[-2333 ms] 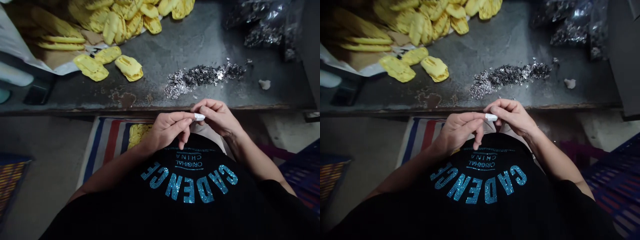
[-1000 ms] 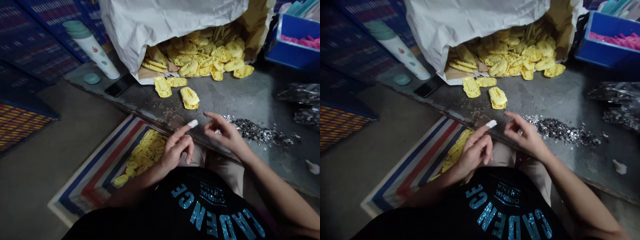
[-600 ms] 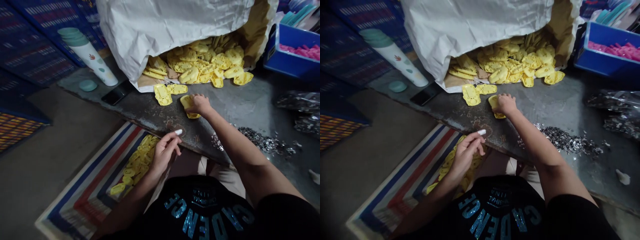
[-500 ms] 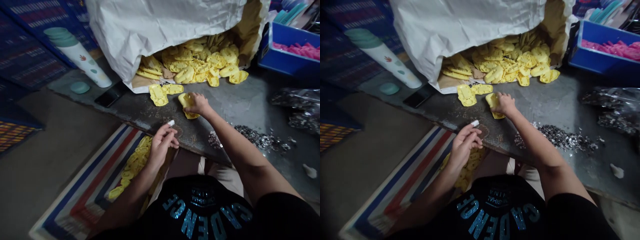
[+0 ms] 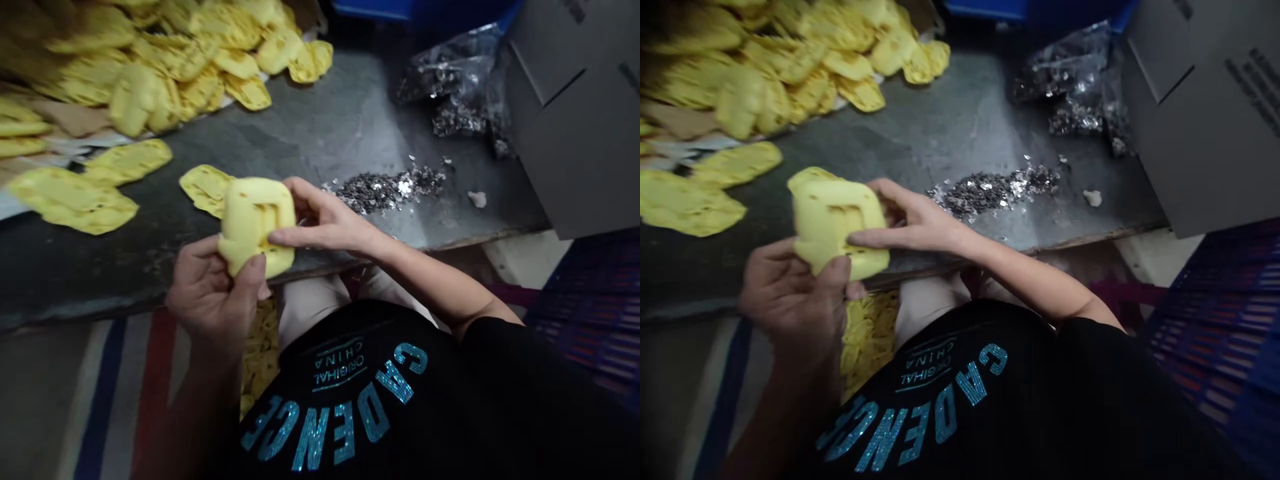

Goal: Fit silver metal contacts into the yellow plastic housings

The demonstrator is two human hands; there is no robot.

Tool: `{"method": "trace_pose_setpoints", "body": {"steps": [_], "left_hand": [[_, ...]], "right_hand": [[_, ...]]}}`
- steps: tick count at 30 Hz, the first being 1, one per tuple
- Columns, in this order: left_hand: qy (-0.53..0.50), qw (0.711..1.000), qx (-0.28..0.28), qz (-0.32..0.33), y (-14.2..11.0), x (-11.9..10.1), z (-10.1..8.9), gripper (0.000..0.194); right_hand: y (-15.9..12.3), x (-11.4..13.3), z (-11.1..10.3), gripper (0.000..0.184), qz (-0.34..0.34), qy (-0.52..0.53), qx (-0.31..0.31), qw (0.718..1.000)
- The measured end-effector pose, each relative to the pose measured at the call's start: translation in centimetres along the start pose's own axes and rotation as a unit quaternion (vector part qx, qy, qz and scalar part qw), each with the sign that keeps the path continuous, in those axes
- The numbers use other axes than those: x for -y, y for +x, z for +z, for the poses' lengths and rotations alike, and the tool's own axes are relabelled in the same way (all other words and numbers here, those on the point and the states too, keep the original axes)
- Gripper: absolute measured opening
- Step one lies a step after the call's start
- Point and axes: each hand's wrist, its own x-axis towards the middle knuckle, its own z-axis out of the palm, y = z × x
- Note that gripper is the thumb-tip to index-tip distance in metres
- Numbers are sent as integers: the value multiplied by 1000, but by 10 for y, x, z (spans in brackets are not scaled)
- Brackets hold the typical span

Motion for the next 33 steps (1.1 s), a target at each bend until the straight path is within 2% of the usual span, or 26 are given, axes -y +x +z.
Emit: {"method": "trace_pose_setpoints", "body": {"steps": [2,4,6,7,9,11,13,14,15,17,18,20,23,26,30,33], "left_hand": [[13,991,106,-85,-12,-15,5,35],[-16,962,203,-182,-22,-21,13,41],[-74,929,258,-255,-29,-17,22,49],[-95,918,267,-276,-32,-12,27,51],[-125,912,260,-293,-37,0,35,45],[-149,915,235,-291,-42,10,41,35],[-164,922,205,-285,-44,15,46,28],[-169,925,193,-282,-45,15,48,27],[-173,926,183,-281,-44,13,50,26],[-183,927,165,-283,-42,8,52,28],[-188,926,157,-286,-41,5,53,30],[-199,923,145,-295,-39,-1,54,32],[-216,917,138,-304,-39,-5,54,30],[-233,914,136,-302,-39,-4,54,26],[-250,909,133,-305,-39,-2,53,20],[-253,905,148,-309,-38,-3,55,21]], "right_hand": [[-47,2,-17,56,4,39,-8,999],[-89,-2,-27,48,32,59,-24,997],[-123,-13,-30,43,53,82,-75,992],[-137,-18,-30,41,53,95,-112,988],[-157,-25,-30,41,40,115,-173,977],[-170,-23,-41,43,33,89,-166,982],[-176,-14,-70,42,10,-19,-150,988],[-175,-9,-89,37,-15,-105,-172,979],[-173,-4,-110,28,-47,-212,-223,950],[-163,1,-151,11,-64,-399,-296,865],[-156,1,-168,11,-51,-461,-303,832],[-139,-3,-189,11,-15,-542,-286,790],[-119,-12,-197,7,21,-596,-258,760],[-113,-15,-195,5,27,-606,-248,756],[-134,-7,-189,7,-11,-591,-232,772],[-162,0,-177,13,-31,-579,-188,793]]}}
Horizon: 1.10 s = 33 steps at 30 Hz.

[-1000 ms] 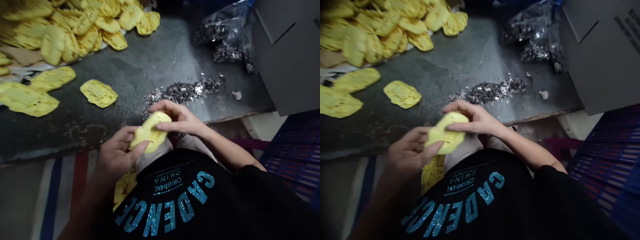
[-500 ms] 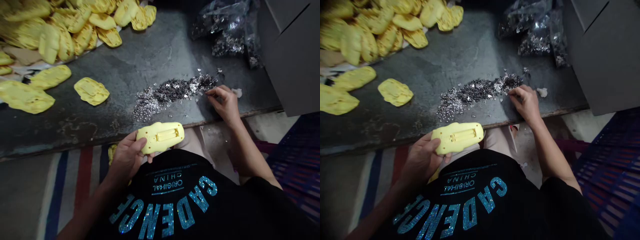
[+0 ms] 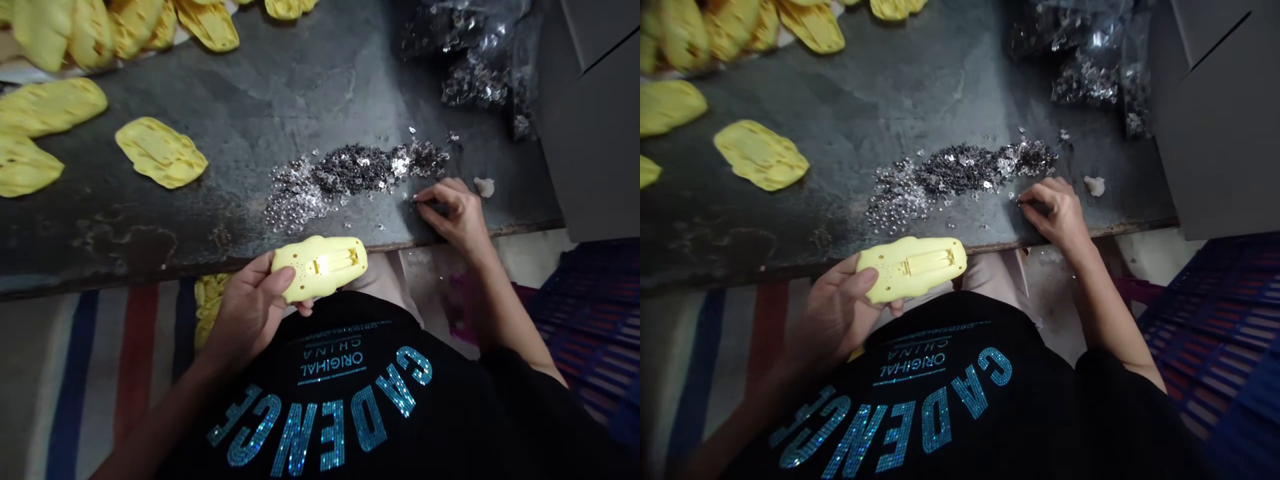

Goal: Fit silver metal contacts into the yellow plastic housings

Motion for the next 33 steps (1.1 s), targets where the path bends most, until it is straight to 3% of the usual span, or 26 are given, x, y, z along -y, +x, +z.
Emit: {"method": "trace_pose_setpoints", "body": {"steps": [3,7,19,28,33], "left_hand": [[14,1000,8,-10,1,0,5,25],[26,999,10,-23,2,2,13,32],[14,1000,3,-13,-3,4,17,39],[-14,999,47,7,-10,4,19,40],[-12,999,39,21,-21,3,17,32]], "right_hand": [[-22,7,-5,16,-10,0,29,1000],[-33,8,-3,18,11,18,17,1000],[-20,12,11,4,53,7,-31,998],[-38,103,-5,3,-67,126,-16,990],[-41,122,1,18,-116,87,-24,989]]}}
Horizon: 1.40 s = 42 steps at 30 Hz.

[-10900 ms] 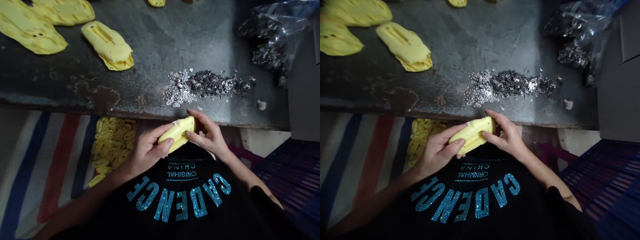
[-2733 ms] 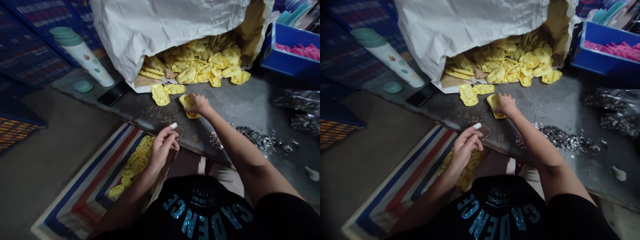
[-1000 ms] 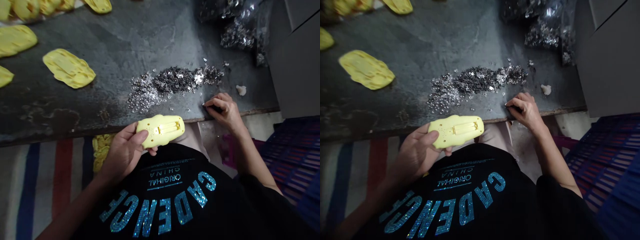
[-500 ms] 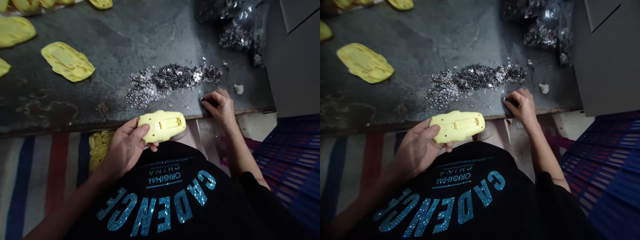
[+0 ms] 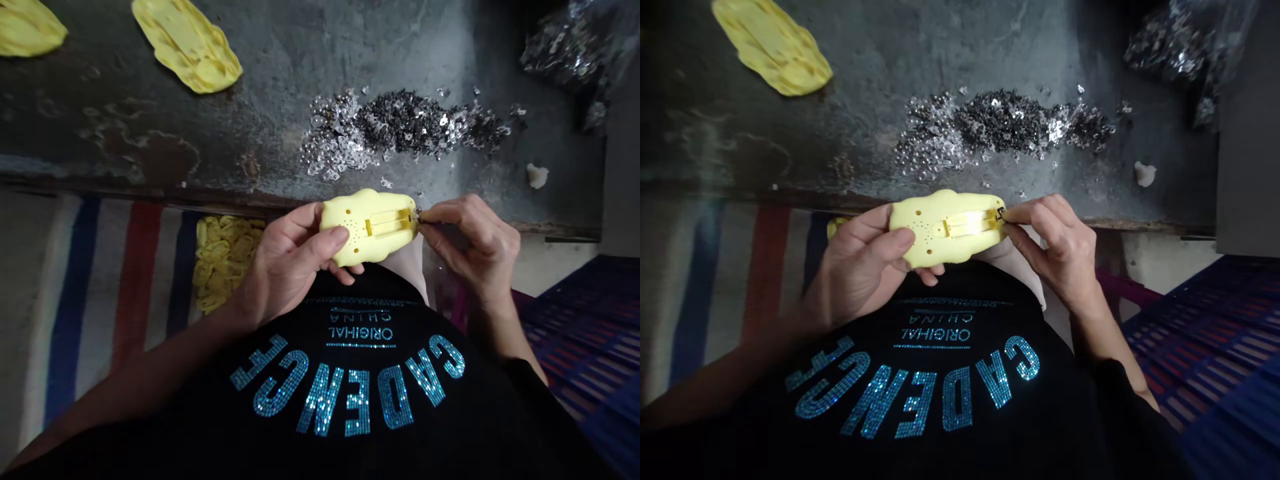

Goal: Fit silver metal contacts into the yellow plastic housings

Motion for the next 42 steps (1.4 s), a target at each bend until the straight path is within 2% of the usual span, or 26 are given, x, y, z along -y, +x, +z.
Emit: {"method": "trace_pose_setpoints", "body": {"steps": [6,15,19,25,28,35,42], "left_hand": [[12,1000,-17,4,-8,0,-2,26],[44,999,-13,26,-14,3,-2,19],[49,998,-4,28,-14,2,-2,20],[11,999,9,31,-10,6,-6,11],[-4,999,17,36,-9,6,-6,8],[-1,999,24,42,-10,8,-8,9],[4,999,20,38,-12,9,-9,12]], "right_hand": [[-2,7,2,17,-3,-79,11,997],[0,19,4,26,-54,-165,33,984],[-1,20,7,27,-58,-167,23,984],[-8,17,10,42,-36,-125,-18,991],[-11,18,12,42,-40,-135,-33,989],[-8,23,13,42,-45,-160,-22,986],[-10,17,14,43,-42,-153,-46,986]]}}
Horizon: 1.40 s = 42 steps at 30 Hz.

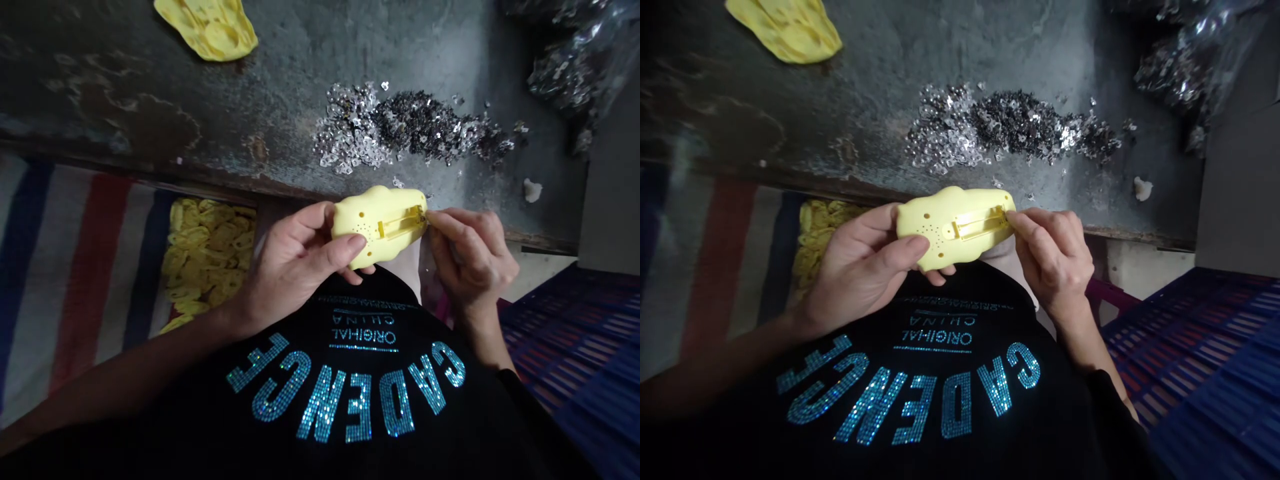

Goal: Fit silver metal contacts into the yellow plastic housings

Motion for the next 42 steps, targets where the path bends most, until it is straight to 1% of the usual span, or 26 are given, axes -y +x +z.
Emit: {"method": "trace_pose_setpoints", "body": {"steps": [7,11,15,18,20,23,26,28,30,31,35,38,42], "left_hand": [[11,1000,-7,-1,-1,0,0,14],[26,1000,-7,6,-3,1,-1,13],[33,999,-9,12,-4,1,0,12],[37,999,-15,11,-4,1,1,14],[37,999,-20,9,-4,-1,2,16],[35,999,-23,15,-5,-4,5,18],[41,999,-31,15,-7,-5,7,19],[51,998,-30,18,-7,-3,5,20],[63,997,-15,29,-7,0,2,19],[65,997,-6,37,-6,2,0,18],[57,997,15,55,-5,9,-6,10],[52,997,22,58,-5,9,-7,10],[56,997,23,47,-6,6,-5,11]], "right_hand": [[-6,-1,-2,53,-23,-61,22,998],[-4,2,-5,48,-22,-80,33,996],[-4,3,-4,43,-26,-72,35,996],[-3,3,-3,39,-6,-36,36,999],[1,3,-5,33,36,20,31,999],[10,3,-7,19,95,106,26,989],[17,1,-8,8,109,142,45,983],[18,-1,-5,7,124,160,58,978],[15,-3,-2,13,162,199,66,964],[14,-4,0,17,189,229,71,952],[7,-6,5,28,291,337,67,893],[5,-5,5,30,315,379,43,869],[6,-4,5,29,321,397,31,859]]}}
